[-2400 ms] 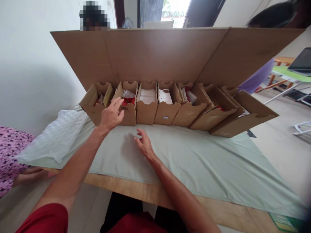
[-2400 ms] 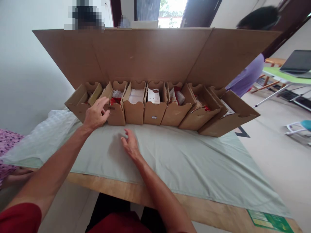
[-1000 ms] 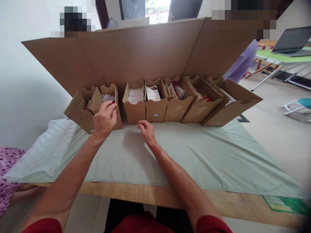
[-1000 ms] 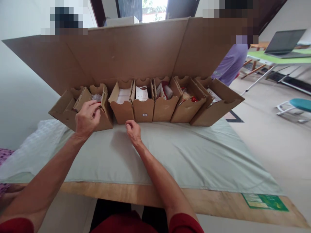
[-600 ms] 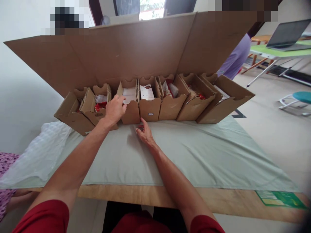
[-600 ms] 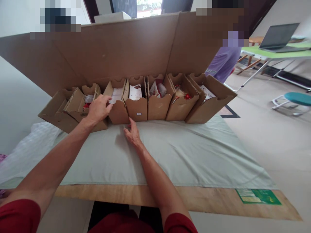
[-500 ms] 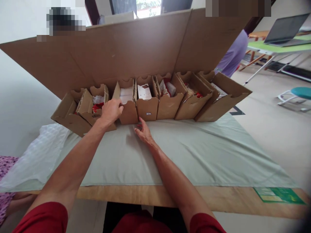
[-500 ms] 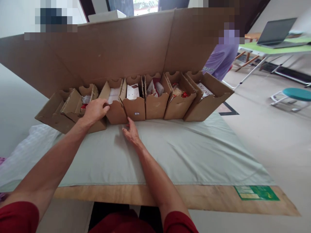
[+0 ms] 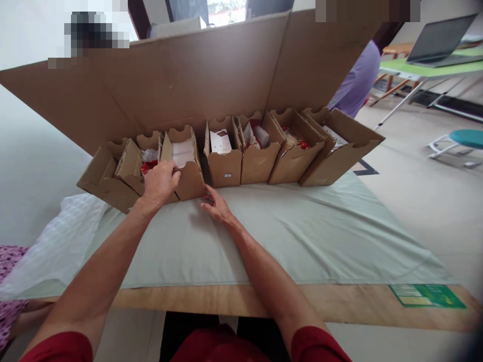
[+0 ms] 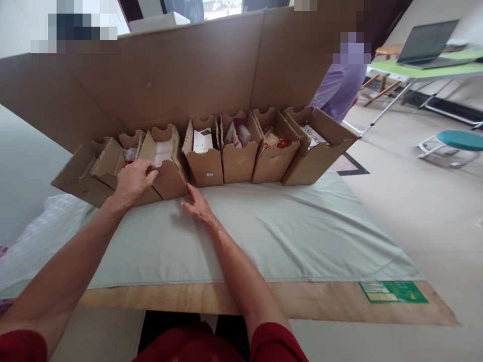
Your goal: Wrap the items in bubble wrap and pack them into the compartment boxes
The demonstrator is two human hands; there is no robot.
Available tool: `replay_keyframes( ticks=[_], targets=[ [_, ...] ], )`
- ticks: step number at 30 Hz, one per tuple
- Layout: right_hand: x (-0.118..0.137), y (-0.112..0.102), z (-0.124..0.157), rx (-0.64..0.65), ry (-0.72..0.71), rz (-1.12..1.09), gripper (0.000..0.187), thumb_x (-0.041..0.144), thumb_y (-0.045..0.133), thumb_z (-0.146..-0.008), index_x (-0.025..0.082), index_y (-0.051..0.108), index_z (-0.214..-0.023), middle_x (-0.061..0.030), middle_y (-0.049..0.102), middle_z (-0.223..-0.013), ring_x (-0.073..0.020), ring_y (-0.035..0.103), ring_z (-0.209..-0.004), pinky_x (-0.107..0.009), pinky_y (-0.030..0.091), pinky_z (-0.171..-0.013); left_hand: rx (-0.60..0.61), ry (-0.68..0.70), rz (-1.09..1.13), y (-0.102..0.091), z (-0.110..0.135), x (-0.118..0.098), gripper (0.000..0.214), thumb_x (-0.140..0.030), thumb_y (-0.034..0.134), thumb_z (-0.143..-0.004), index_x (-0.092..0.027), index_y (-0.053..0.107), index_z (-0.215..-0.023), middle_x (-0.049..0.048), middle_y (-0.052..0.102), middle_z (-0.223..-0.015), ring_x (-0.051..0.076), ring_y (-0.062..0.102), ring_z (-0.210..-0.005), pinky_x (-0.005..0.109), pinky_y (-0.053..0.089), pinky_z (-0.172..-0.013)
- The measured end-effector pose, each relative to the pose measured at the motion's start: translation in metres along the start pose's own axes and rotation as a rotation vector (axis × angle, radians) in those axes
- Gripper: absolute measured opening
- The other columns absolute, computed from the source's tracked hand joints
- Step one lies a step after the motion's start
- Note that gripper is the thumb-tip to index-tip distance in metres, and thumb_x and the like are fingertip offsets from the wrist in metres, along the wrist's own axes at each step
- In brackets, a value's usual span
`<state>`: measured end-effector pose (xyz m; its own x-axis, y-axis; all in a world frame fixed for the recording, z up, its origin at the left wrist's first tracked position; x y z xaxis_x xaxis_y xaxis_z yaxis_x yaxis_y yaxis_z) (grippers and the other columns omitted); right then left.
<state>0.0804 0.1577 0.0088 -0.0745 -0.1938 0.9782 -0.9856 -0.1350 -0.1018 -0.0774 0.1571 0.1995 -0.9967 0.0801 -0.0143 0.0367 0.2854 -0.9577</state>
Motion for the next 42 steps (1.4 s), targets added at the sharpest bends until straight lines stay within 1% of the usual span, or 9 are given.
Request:
replay_keyframes(
  ticks=[3, 5, 11, 14, 18, 26, 32, 36, 42],
  targets=[
    [-0.007, -0.008, 0.001, -0.220, 0.036, 0.004, 0.048, 0.028, 0.067, -0.076, 0.021, 0.067, -0.123, -0.0082, 0.073, -0.114, -0.0230, 0.071, -0.095, -0.038, 0.058, -0.086, -0.078, -0.013, 0.033, -0.007, 0.009, -0.006, 0.034, -0.027, 0.058, -0.092, -0.019, 0.067, -0.124, 0.0154, 0.067, -0.128, 0.034, 0.069, -0.109, 0.045, 0.057, -0.088],
    [-0.011, -0.020, 0.002, -0.352, 0.053, 0.013, 0.033, 0.030, 0.054, -0.084, 0.019, 0.069, -0.111, -0.0066, 0.073, -0.098, -0.0217, 0.070, -0.085, -0.038, 0.058, -0.084, -0.175, 0.014, 0.081, -0.014, 0.017, -0.017, 0.040, -0.027, 0.058, -0.092, -0.018, 0.062, -0.131, 0.0166, 0.060, -0.139, 0.034, 0.067, -0.114, 0.044, 0.057, -0.088],
    [-0.017, -0.057, 0.004, -0.607, 0.070, 0.046, 0.059, 0.027, 0.042, -0.086, 0.015, 0.041, -0.144, -0.0141, 0.064, -0.120, -0.0208, 0.065, -0.091, -0.038, 0.056, -0.088, -0.138, 0.265, 0.263, -0.010, 0.010, -0.079, 0.041, -0.019, 0.049, -0.096, -0.021, 0.060, -0.135, 0.0112, 0.053, -0.152, 0.026, 0.065, -0.120, 0.039, 0.053, -0.100],
    [-0.017, -0.062, 0.004, -0.598, 0.059, 0.084, 0.075, 0.026, 0.049, -0.081, 0.017, 0.029, -0.153, -0.0151, 0.062, -0.127, -0.0198, 0.064, -0.085, -0.039, 0.056, -0.087, -0.058, 0.259, 0.249, 0.001, -0.015, -0.101, 0.054, -0.017, 0.051, -0.093, -0.020, 0.051, -0.147, 0.0123, 0.057, -0.149, 0.028, 0.064, -0.122, 0.040, 0.053, -0.101],
    [-0.017, -0.060, 0.001, -0.551, 0.033, 0.144, 0.082, 0.025, 0.050, -0.081, 0.019, 0.023, -0.158, -0.0150, 0.060, -0.134, -0.0195, 0.063, -0.086, -0.041, 0.055, -0.093, 0.072, 0.178, 0.124, 0.013, -0.034, -0.112, 0.036, -0.020, 0.047, -0.094, -0.022, 0.071, -0.120, 0.0115, 0.076, -0.117, 0.030, 0.070, -0.108, 0.042, 0.056, -0.090],
    [-0.016, -0.058, -0.002, -0.516, 0.049, 0.122, 0.066, 0.024, 0.052, -0.079, 0.018, 0.047, -0.145, -0.0126, 0.065, -0.127, -0.0205, 0.064, -0.088, -0.041, 0.054, -0.096, 0.027, 0.108, 0.072, 0.011, -0.019, -0.106, 0.030, -0.021, 0.045, -0.097, -0.018, 0.071, -0.109, 0.0163, 0.075, -0.112, 0.032, 0.072, -0.104, 0.042, 0.054, -0.085],
    [-0.022, -0.059, -0.003, -0.545, 0.080, 0.105, 0.074, 0.025, 0.050, -0.082, 0.017, 0.032, -0.154, -0.0110, 0.068, -0.115, -0.0204, 0.065, -0.085, -0.039, 0.056, -0.088, 0.038, 0.105, 0.024, 0.015, -0.017, -0.098, 0.029, -0.017, 0.044, -0.097, -0.018, 0.070, -0.110, 0.0156, 0.075, -0.108, 0.031, 0.073, -0.100, 0.040, 0.054, -0.078],
    [-0.027, -0.058, -0.007, -0.525, 0.073, 0.099, 0.066, 0.027, 0.049, -0.084, 0.018, 0.040, -0.149, -0.0067, 0.069, -0.098, -0.0211, 0.066, -0.083, -0.038, 0.056, -0.086, 0.037, 0.121, 0.007, 0.016, -0.015, -0.100, 0.033, -0.015, 0.040, -0.098, -0.017, 0.069, -0.113, 0.0168, 0.074, -0.107, 0.032, 0.073, -0.098, 0.041, 0.054, -0.077],
    [-0.031, -0.061, -0.010, -0.547, 0.059, 0.089, 0.058, 0.031, 0.046, -0.087, 0.016, 0.045, -0.144, -0.0091, 0.069, -0.101, -0.0228, 0.068, -0.089, -0.040, 0.055, -0.091, 0.047, 0.112, 0.028, 0.011, -0.003, -0.103, 0.036, -0.014, 0.041, -0.097, -0.019, 0.067, -0.121, 0.0165, 0.070, -0.118, 0.033, 0.073, -0.099, 0.043, 0.055, -0.081]
  ],
)
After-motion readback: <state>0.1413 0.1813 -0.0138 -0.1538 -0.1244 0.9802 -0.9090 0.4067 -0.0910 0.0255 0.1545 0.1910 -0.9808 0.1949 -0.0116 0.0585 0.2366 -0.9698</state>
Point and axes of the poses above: each hand's wrist, its own z-axis away from the middle knuckle, its own y-axis out of the palm, x = y × z, the point moved 5 cm from there along -z, towards the middle knuckle
